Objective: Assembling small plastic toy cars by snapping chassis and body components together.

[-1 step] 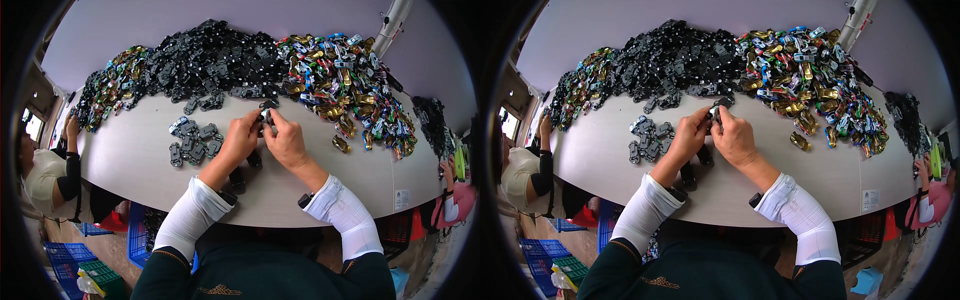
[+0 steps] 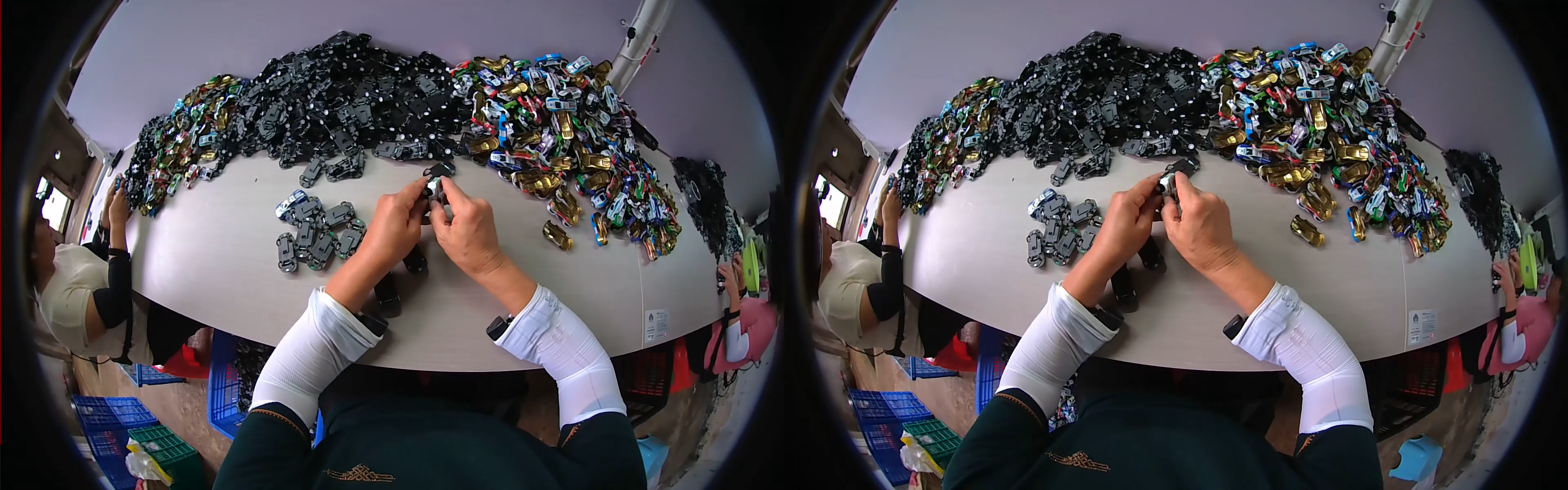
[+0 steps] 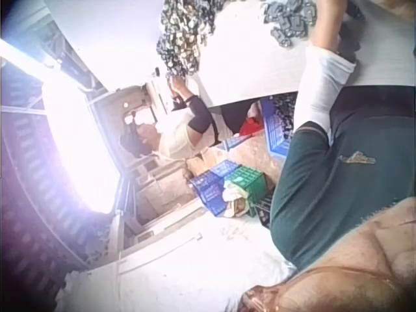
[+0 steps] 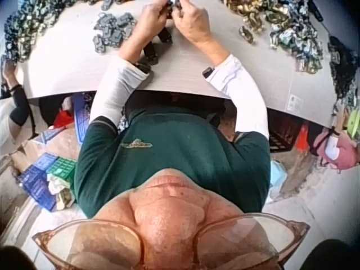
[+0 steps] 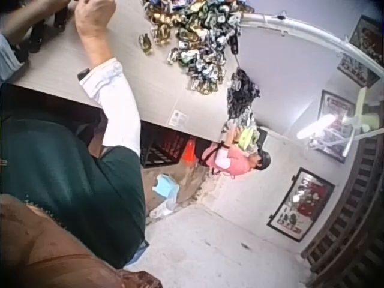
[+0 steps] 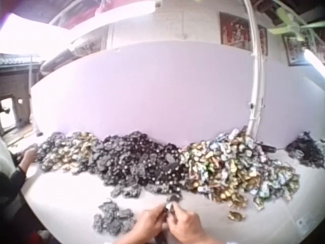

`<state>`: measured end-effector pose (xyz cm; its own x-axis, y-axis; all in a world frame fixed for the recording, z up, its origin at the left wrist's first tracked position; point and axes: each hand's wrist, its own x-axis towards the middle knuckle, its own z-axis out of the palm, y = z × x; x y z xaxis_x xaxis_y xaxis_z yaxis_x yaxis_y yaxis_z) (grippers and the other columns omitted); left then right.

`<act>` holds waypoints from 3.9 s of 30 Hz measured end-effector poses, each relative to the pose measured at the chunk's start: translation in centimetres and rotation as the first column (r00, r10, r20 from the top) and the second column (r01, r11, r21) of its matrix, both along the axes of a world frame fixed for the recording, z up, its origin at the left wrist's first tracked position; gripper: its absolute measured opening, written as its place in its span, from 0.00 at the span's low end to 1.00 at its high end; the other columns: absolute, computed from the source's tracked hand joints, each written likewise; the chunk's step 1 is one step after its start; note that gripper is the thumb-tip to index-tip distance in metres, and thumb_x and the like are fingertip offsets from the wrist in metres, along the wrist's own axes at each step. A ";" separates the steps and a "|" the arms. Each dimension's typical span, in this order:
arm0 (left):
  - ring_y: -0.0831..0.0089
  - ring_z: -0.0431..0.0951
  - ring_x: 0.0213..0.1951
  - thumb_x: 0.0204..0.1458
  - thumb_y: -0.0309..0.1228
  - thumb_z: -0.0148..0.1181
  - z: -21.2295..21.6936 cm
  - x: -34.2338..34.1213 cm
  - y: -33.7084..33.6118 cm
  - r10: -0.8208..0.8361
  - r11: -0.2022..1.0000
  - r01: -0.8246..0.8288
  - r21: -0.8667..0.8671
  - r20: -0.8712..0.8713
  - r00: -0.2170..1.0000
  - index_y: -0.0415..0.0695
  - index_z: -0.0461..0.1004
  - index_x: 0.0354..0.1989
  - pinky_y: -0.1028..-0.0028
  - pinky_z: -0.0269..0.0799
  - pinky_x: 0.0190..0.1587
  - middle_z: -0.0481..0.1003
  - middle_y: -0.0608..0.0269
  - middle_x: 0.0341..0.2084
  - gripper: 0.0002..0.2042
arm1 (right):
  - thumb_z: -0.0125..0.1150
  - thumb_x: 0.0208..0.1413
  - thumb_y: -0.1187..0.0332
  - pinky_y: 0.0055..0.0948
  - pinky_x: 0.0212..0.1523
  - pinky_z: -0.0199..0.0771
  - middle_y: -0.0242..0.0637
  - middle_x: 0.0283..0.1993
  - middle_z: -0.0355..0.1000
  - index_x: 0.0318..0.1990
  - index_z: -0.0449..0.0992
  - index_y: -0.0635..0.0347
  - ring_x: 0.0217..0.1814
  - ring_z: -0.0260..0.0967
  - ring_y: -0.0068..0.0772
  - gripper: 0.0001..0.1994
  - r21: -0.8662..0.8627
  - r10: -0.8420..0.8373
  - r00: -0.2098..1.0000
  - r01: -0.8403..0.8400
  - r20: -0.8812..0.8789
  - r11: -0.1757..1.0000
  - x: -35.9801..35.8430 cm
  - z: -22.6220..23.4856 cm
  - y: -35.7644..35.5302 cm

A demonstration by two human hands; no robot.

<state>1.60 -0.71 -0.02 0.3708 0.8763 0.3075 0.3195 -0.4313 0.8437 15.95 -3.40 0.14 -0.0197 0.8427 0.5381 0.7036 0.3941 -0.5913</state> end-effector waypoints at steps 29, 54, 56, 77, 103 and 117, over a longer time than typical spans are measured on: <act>0.71 0.78 0.38 0.54 0.23 0.57 -0.2 -1.0 1.1 0.109 0.810 0.301 -0.503 0.633 0.766 0.35 0.71 0.51 0.73 0.78 0.38 0.76 0.55 0.41 0.15 | 0.66 0.44 0.78 0.22 0.20 0.64 0.36 0.32 0.74 0.45 0.75 0.66 0.19 0.62 0.20 0.17 -0.050 0.143 0.918 -0.174 -0.371 0.983 0.5 1.0 0.0; 0.75 0.78 0.33 0.52 0.27 0.61 1.3 -0.6 0.3 0.099 0.864 0.267 -0.426 0.665 0.741 0.36 0.71 0.50 0.75 0.77 0.37 0.77 0.60 0.35 0.16 | 0.62 0.49 0.79 0.21 0.24 0.69 0.37 0.35 0.75 0.48 0.75 0.66 0.28 0.69 0.21 0.16 0.148 0.387 0.820 -0.359 -0.422 0.922 0.7 0.5 0.3; 0.78 0.77 0.33 0.53 0.30 0.61 1.1 -1.0 0.3 0.114 0.714 0.414 -0.565 0.677 0.727 0.40 0.71 0.47 0.77 0.76 0.34 0.76 0.64 0.33 0.14 | 0.63 0.50 0.77 0.20 0.23 0.68 0.37 0.34 0.75 0.48 0.75 0.65 0.27 0.69 0.20 0.16 -0.006 0.292 0.790 -0.351 -0.539 0.937 0.6 0.4 0.3; 0.88 0.57 0.14 0.60 0.35 0.52 1.2 -1.4 0.6 0.034 0.718 0.314 -0.621 0.482 0.876 0.43 0.68 0.44 0.85 0.45 0.15 0.73 0.63 0.25 0.10 | 0.50 0.60 0.69 0.14 0.12 0.50 0.28 0.22 0.63 0.38 0.68 0.61 0.16 0.51 0.14 0.05 -0.325 -0.168 0.279 -0.848 -0.945 0.419 3.7 1.3 1.3; 0.88 0.62 0.14 0.55 0.29 0.57 0.2 -1.1 0.4 0.036 0.830 0.212 -0.516 0.428 0.903 0.40 0.73 0.29 0.85 0.50 0.15 0.72 0.67 0.17 0.06 | 0.53 0.57 0.74 0.16 0.15 0.51 0.27 0.18 0.65 0.28 0.71 0.64 0.17 0.55 0.13 0.06 -0.529 0.057 0.704 -0.583 -0.708 0.617 1.9 1.9 0.2; 0.82 0.68 0.18 0.51 0.25 0.57 0.6 -1.4 1.0 0.018 0.714 0.294 -0.635 0.437 0.899 0.36 0.72 0.35 0.81 0.60 0.17 0.72 0.66 0.21 0.06 | 0.51 0.59 0.73 0.13 0.10 0.44 0.28 0.18 0.65 0.36 0.72 0.64 0.13 0.52 0.11 0.05 -0.539 -0.125 0.575 -0.639 -0.809 0.548 3.7 0.6 1.4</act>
<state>0.22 0.31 0.62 0.4918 0.8478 -0.1985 -0.1121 0.2878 0.9511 19.65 -1.99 0.79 -0.2749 0.9095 -0.3119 -0.1498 -0.3609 -0.9205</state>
